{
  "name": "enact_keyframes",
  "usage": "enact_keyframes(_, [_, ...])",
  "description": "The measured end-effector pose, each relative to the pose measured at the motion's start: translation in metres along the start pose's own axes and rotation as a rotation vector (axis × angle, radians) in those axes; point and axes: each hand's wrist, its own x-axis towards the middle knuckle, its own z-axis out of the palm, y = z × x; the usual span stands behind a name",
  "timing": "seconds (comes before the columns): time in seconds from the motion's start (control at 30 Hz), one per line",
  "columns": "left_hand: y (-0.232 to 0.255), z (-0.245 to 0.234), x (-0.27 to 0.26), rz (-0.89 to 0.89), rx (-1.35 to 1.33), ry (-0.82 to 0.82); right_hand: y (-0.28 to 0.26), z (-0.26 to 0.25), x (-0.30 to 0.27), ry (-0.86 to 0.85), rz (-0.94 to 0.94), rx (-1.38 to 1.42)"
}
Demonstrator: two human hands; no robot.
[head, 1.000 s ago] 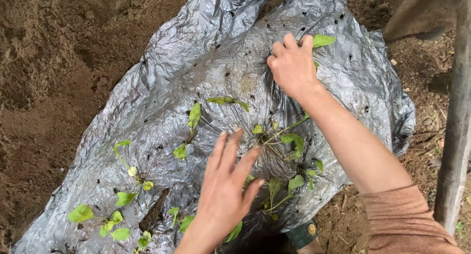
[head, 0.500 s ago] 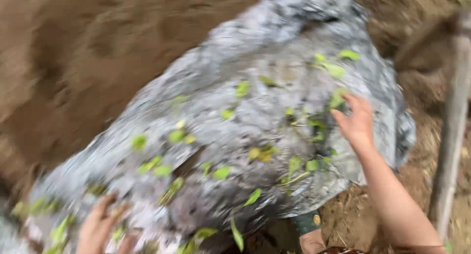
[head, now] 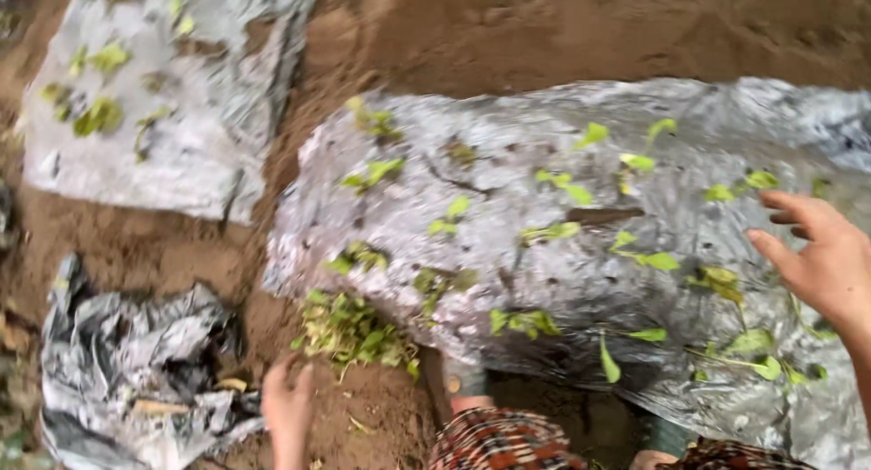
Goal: The person plants small green seedlings into pre-cut holes in a black plastic sheet laid over a soil bed. They use their hands to insert the seedlings and press the plastic around the base. Finally, they water the newly planted seedlings using a yellow watering can.
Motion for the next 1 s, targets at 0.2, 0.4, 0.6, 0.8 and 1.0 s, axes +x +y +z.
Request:
enact_keyframes(0.2, [0.033, 0.051, -0.005, -0.381, -0.109, -0.164, -0.168, 0.006, 0.015, -0.304, -0.364, -0.507])
enact_keyframes(0.4, [0.052, 0.107, -0.018, -0.423, -0.337, -0.167, -0.175, 0.035, -0.024, -0.583, -0.508, -0.634])
enact_keyframes(0.6, [0.091, 0.06, -0.04, -0.108, -0.41, -0.201, -0.166, 0.031, -0.028, -0.605, -0.475, -0.653])
enact_keyframes(0.8, [0.115, -0.002, -0.023, -0.366, -0.873, -0.181, -0.158, 0.031, -0.032, -0.576, -0.493, -0.632])
enact_keyframes(1.0, [0.122, -0.027, 0.002, -0.118, -0.324, -0.425, -0.159, 0.031, -0.033, -0.648, -0.451, -0.63])
